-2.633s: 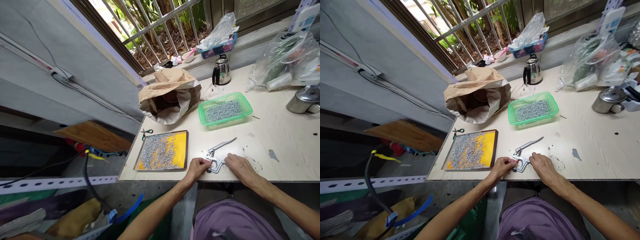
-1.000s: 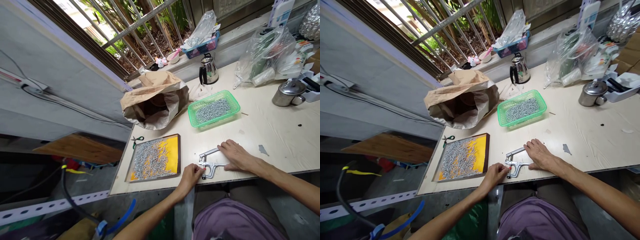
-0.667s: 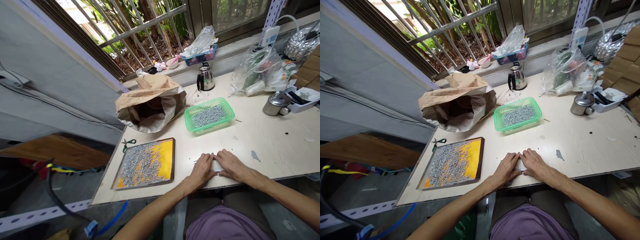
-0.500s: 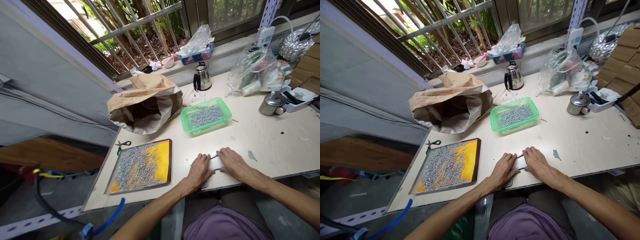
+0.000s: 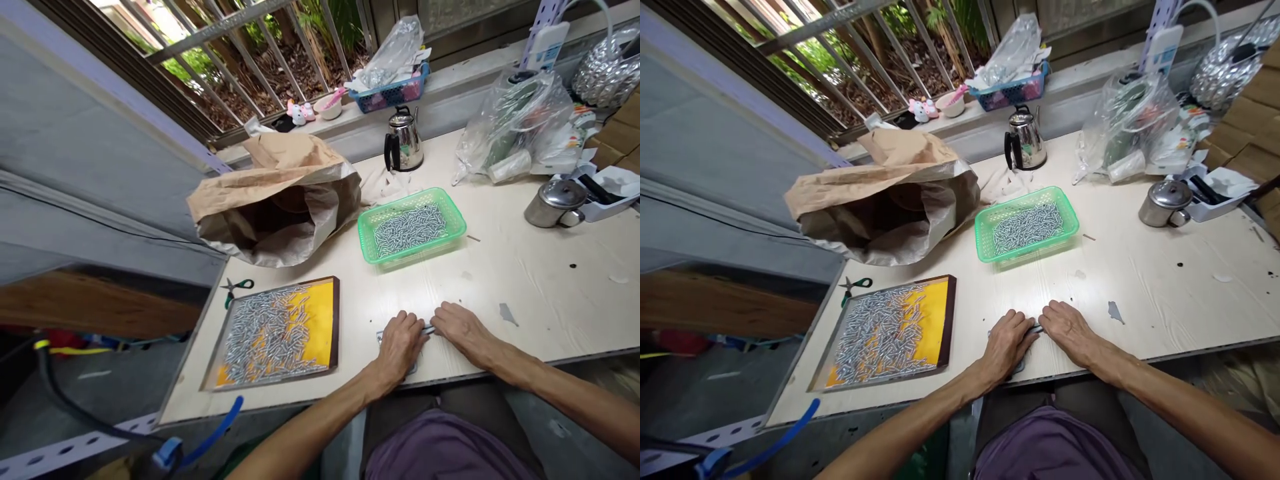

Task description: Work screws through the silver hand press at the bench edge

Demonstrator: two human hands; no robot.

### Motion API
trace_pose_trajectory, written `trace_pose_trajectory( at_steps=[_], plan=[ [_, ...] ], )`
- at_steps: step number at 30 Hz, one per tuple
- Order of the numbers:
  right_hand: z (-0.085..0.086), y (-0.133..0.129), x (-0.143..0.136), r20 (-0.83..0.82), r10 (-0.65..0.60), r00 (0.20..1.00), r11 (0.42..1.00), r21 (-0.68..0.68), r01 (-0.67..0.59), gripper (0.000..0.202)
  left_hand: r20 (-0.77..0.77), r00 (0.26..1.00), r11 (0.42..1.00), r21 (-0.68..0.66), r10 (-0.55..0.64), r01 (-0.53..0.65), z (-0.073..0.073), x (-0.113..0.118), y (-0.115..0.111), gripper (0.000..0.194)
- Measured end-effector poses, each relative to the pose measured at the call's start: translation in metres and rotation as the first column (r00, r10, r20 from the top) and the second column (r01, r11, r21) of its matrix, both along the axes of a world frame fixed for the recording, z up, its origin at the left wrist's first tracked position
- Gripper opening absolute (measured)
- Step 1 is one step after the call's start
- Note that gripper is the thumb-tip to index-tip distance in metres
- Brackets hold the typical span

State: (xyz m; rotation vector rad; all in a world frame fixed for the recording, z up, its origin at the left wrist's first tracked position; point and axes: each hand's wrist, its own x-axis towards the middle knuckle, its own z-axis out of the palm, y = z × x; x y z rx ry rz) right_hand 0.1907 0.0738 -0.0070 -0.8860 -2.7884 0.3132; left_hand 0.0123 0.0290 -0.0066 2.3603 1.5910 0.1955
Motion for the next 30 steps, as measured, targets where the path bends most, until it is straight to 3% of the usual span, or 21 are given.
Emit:
trace_pose_trajectory(
  at_steps=[2, 4, 8, 10, 15, 21, 24, 27, 30],
  plan=[
    [0.002, 0.000, 0.000, -0.002, -0.023, 1.000, 1.000, -0.009, 0.023, 0.018, -0.013, 1.000, 1.000, -0.008, 0.006, -0.007, 0.001, 0.000, 0.001, 0.005],
    [0.004, 0.004, 0.003, 0.009, -0.050, 0.999, 0.998, -0.040, 0.051, 0.012, -0.028, 0.999, 0.999, 0.001, 0.041, -0.041, 0.000, 0.001, 0.001, 0.017],
    [0.006, 0.020, 0.014, 0.021, -0.051, 0.998, 0.990, -0.128, 0.053, 0.061, 0.012, 0.996, 0.985, 0.145, 0.091, -0.092, -0.013, 0.014, -0.015, 0.039],
    [0.007, 0.028, 0.019, 0.023, -0.029, 0.999, 0.987, -0.159, 0.032, 0.068, 0.062, 0.997, 0.977, 0.203, 0.052, -0.064, -0.023, 0.024, -0.028, 0.042],
    [0.012, 0.048, 0.012, 0.044, -0.035, 0.998, 0.997, -0.072, 0.038, 0.024, 0.186, 0.982, 0.980, 0.186, 0.035, -0.070, -0.037, 0.040, -0.052, 0.048],
    [0.029, 0.053, -0.028, 0.136, -0.157, 0.978, 0.986, 0.081, 0.147, 0.021, 0.285, 0.959, 0.987, 0.151, 0.017, -0.062, -0.031, 0.037, -0.051, 0.041],
    [0.033, 0.032, -0.057, 0.103, 0.075, 0.992, 0.996, 0.046, -0.080, 0.019, 0.313, 0.950, 0.994, 0.106, -0.010, -0.025, -0.029, 0.036, -0.049, 0.044],
    [0.026, 0.008, -0.082, 0.062, 0.342, 0.937, 0.939, 0.019, -0.344, 0.015, 0.307, 0.951, 0.998, 0.058, -0.032, 0.015, -0.028, 0.036, -0.050, 0.046],
    [0.016, -0.005, -0.099, 0.032, 0.415, 0.909, 0.908, 0.051, -0.416, 0.017, 0.273, 0.962, 0.998, 0.067, -0.009, -0.010, -0.027, 0.036, -0.052, 0.059]
  ],
)
